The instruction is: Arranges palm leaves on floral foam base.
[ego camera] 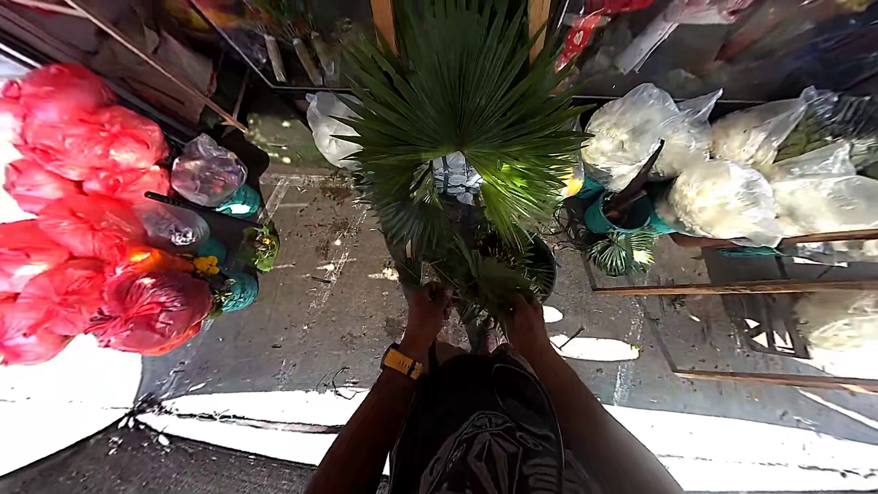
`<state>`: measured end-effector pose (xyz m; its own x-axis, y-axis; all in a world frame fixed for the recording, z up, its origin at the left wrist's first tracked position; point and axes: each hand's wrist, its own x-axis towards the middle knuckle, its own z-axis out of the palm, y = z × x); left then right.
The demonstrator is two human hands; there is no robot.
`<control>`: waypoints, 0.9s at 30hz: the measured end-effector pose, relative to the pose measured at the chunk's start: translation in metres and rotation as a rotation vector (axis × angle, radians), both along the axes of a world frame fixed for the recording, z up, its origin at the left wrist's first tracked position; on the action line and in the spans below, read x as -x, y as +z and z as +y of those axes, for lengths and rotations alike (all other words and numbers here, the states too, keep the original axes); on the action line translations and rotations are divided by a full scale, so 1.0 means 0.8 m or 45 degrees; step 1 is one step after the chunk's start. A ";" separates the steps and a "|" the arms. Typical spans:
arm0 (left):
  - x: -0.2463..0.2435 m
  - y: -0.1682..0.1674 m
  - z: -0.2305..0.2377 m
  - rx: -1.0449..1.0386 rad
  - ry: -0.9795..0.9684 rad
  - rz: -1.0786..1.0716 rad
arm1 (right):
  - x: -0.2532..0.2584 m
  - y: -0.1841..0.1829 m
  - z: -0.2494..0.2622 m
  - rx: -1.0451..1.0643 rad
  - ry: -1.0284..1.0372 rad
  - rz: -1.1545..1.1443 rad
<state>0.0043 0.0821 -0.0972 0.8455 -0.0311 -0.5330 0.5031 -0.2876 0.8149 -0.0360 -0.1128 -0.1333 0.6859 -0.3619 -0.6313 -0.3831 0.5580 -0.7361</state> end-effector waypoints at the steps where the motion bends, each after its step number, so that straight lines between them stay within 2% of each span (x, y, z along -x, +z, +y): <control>1: -0.002 -0.008 0.002 0.008 0.000 0.051 | -0.003 -0.006 0.010 -0.034 -0.012 -0.020; 3: -0.002 -0.025 0.006 -0.053 -0.037 0.107 | -0.010 -0.014 0.028 -0.059 -0.069 -0.062; 5: -0.001 -0.022 0.010 -0.029 -0.018 0.220 | -0.010 -0.007 0.037 -0.103 -0.073 -0.161; 7: 0.004 -0.009 0.016 0.203 0.054 0.384 | 0.002 0.002 0.046 -0.130 -0.024 -0.255; 9: 0.008 -0.003 0.021 0.453 0.165 0.435 | 0.019 0.003 0.058 -0.089 0.050 -0.339; 11: 0.005 -0.001 0.032 0.466 0.207 0.352 | 0.029 0.003 0.066 -0.009 0.165 -0.392; 13: 0.002 0.001 0.052 0.308 0.165 0.228 | 0.040 0.018 0.059 0.217 0.345 -0.323; 16: -0.005 0.009 0.091 0.006 -0.006 0.061 | 0.046 0.070 0.034 0.891 0.356 -0.274; 18: -0.007 0.020 0.105 -0.156 -0.169 0.003 | 0.031 0.101 0.021 1.307 0.351 -0.500; 20: -0.006 0.035 0.109 -0.156 -0.336 -0.034 | 0.005 0.122 0.025 1.450 0.598 -0.842; 23: 0.001 0.067 0.117 0.095 -0.512 -0.157 | -0.025 0.123 0.050 1.212 1.169 -1.219; 25: 0.005 0.080 0.131 0.318 -0.588 -0.300 | -0.029 0.122 0.064 1.190 1.349 -1.277; 27: 0.007 0.082 0.145 0.424 -0.682 -0.454 | -0.030 0.131 0.069 1.297 1.501 -1.237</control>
<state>-0.0013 0.1977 -0.0317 0.7892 -0.6027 -0.1179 0.0500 -0.1282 0.9905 -0.0116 -0.0577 -0.0286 0.7831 0.5786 0.2279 0.5194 -0.4070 -0.7514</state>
